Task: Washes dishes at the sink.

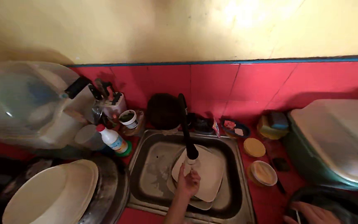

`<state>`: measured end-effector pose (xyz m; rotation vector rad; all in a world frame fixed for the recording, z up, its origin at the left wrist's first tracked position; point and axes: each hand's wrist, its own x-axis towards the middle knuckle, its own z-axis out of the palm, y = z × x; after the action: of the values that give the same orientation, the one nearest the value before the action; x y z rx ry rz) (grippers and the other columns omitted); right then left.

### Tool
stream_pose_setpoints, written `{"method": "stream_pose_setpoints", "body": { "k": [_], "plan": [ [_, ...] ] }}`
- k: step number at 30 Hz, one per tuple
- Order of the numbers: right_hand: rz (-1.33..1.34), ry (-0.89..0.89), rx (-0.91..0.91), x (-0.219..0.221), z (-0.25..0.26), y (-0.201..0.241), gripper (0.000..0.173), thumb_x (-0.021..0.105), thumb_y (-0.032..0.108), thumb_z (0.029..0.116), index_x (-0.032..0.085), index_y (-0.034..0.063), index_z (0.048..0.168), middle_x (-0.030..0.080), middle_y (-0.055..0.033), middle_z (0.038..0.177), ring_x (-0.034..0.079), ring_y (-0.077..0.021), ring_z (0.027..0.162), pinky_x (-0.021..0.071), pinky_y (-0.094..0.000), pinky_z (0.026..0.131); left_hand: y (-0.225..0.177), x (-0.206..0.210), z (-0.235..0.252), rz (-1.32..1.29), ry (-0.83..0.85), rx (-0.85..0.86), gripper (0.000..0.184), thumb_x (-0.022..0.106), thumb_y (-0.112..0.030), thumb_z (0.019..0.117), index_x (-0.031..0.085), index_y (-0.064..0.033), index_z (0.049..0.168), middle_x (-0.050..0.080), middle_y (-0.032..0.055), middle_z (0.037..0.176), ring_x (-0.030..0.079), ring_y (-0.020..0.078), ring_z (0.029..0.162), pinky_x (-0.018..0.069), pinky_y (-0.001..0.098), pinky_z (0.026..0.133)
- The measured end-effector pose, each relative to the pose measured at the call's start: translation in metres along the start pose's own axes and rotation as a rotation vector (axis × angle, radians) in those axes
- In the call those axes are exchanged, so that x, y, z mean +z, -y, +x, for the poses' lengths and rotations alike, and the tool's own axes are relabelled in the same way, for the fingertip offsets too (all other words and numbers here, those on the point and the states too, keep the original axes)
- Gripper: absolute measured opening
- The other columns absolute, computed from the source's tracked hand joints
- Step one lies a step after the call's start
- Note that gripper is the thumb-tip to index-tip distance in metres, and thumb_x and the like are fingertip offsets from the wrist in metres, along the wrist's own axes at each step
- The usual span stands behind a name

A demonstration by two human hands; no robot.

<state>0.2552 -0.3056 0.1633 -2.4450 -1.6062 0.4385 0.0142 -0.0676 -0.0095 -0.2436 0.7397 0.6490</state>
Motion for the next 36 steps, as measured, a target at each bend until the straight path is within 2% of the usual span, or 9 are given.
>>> {"method": "stream_pose_setpoints", "body": {
  "k": [5, 10, 14, 17, 22, 25, 29, 32, 36],
  "plan": [
    [0.583, 0.098, -0.11, 0.078, 0.06, 0.062, 0.046, 0.064, 0.024, 0.099, 0.058, -0.0054, 0.133, 0.065, -0.0242, 0.127, 0.063, -0.0367, 0.12, 0.0504, -0.0525, 0.102, 0.007, -0.002, 0.011, -0.077, 0.081, -0.083, 0.058, 0.033, -0.063, 0.1015, 0.049, -0.0173, 0.069, 0.05, -0.0047, 0.053, 0.05, 0.0038, 0.04, 0.0414, 0.0155, 0.038],
    [1.303, 0.411, 0.47, 0.16, 0.14, 0.098, 0.051, 0.051, 0.038, 0.1068, 0.046, 0.0056, 0.146, 0.061, -0.0165, 0.135, 0.061, -0.0301, 0.121, 0.0497, -0.0519, 0.098, 0.01, 0.002, 0.005, -0.089, 0.101, -0.124, 0.06, 0.028, -0.062, 0.1028, 0.049, -0.0174, 0.069, 0.049, -0.0045, 0.054, 0.047, 0.003, 0.04, 0.0388, 0.0148, 0.036],
    [1.541, 0.51, 0.467, 0.19, 0.18, 0.116, 0.049, 0.037, 0.047, 0.1088, 0.057, 0.0069, 0.13, 0.07, -0.0072, 0.111, 0.067, -0.0187, 0.1, 0.0551, -0.0416, 0.087, 0.008, 0.005, -0.005, 0.043, 0.001, -0.112, 0.061, 0.03, -0.064, 0.103, 0.051, -0.0144, 0.073, 0.05, -0.0025, 0.054, 0.048, 0.0048, 0.04, 0.0398, 0.0173, 0.036],
    [1.737, 0.47, 0.441, 0.192, 0.195, 0.128, 0.04, 0.034, 0.037, 0.1113, 0.056, 0.0061, 0.124, 0.07, -0.0049, 0.103, 0.069, -0.0141, 0.091, 0.0572, -0.0339, 0.082, -0.005, 0.001, -0.017, 0.403, -0.033, -0.093, 0.064, 0.024, -0.061, 0.1064, 0.059, -0.0081, 0.104, 0.062, 0.005, 0.075, 0.058, 0.0114, 0.056, 0.0485, 0.0226, 0.05],
    [1.565, 0.373, 0.553, 0.176, 0.2, 0.15, 0.038, 0.035, 0.024, 0.1116, 0.053, -0.0029, 0.131, 0.07, -0.0167, 0.111, 0.071, -0.0219, 0.092, 0.058, -0.0367, 0.078, -0.028, -0.008, -0.011, 0.644, -0.062, 0.327, 0.061, 0.028, -0.051, 0.1101, 0.033, -0.0143, 0.158, 0.045, 0.0188, 0.154, 0.054, 0.0364, 0.13, 0.0492, 0.0539, 0.1],
    [1.387, 0.201, 0.427, 0.181, 0.174, 0.192, 0.032, 0.043, 0.014, 0.1086, 0.057, -0.0076, 0.128, 0.069, -0.0193, 0.114, 0.067, -0.0224, 0.097, 0.0546, -0.0397, 0.084, -0.029, 0.001, 0.013, 0.622, -0.055, 0.551, 0.049, 0.045, -0.035, 0.1095, 0.043, -0.0091, 0.151, 0.058, 0.019, 0.137, 0.063, 0.028, 0.113, 0.0551, 0.0445, 0.089],
    [0.72, -0.083, -0.379, 0.226, 0.152, 0.172, 0.036, 0.048, 0.002, 0.1005, 0.06, -0.0088, 0.133, 0.062, -0.0271, 0.131, 0.058, -0.0372, 0.126, 0.0399, -0.052, 0.115, -0.049, 0.027, 0.003, 0.738, -0.089, 0.301, 0.048, 0.046, -0.047, 0.1065, 0.061, -0.0103, 0.134, 0.07, 0.0096, 0.107, 0.066, 0.0169, 0.087, 0.0549, 0.0346, 0.075],
    [0.085, -0.188, -0.912, 0.219, 0.177, 0.126, 0.046, 0.07, 0.009, 0.0898, 0.065, 0.0087, 0.135, 0.069, -0.0081, 0.132, 0.065, -0.0304, 0.124, 0.0418, -0.0675, 0.108, -0.062, 0.026, 0.012, 0.676, -0.092, 0.138, 0.046, 0.046, -0.048, 0.1059, 0.06, -0.0087, 0.126, 0.067, 0.0095, 0.1, 0.065, 0.0187, 0.083, 0.0553, 0.0369, 0.073],
    [0.614, 0.011, -0.332, 0.196, 0.16, 0.174, 0.035, 0.041, 0.003, 0.1049, 0.064, -0.0094, 0.128, 0.068, -0.0224, 0.127, 0.06, -0.035, 0.128, 0.0239, -0.0638, 0.119, -0.047, 0.02, 0.02, 0.5, 0.001, 0.328, 0.047, 0.041, -0.043, 0.1087, 0.055, -0.0071, 0.135, 0.068, 0.0097, 0.11, 0.065, 0.0145, 0.087, 0.0553, 0.0305, 0.074]
  ]
}}
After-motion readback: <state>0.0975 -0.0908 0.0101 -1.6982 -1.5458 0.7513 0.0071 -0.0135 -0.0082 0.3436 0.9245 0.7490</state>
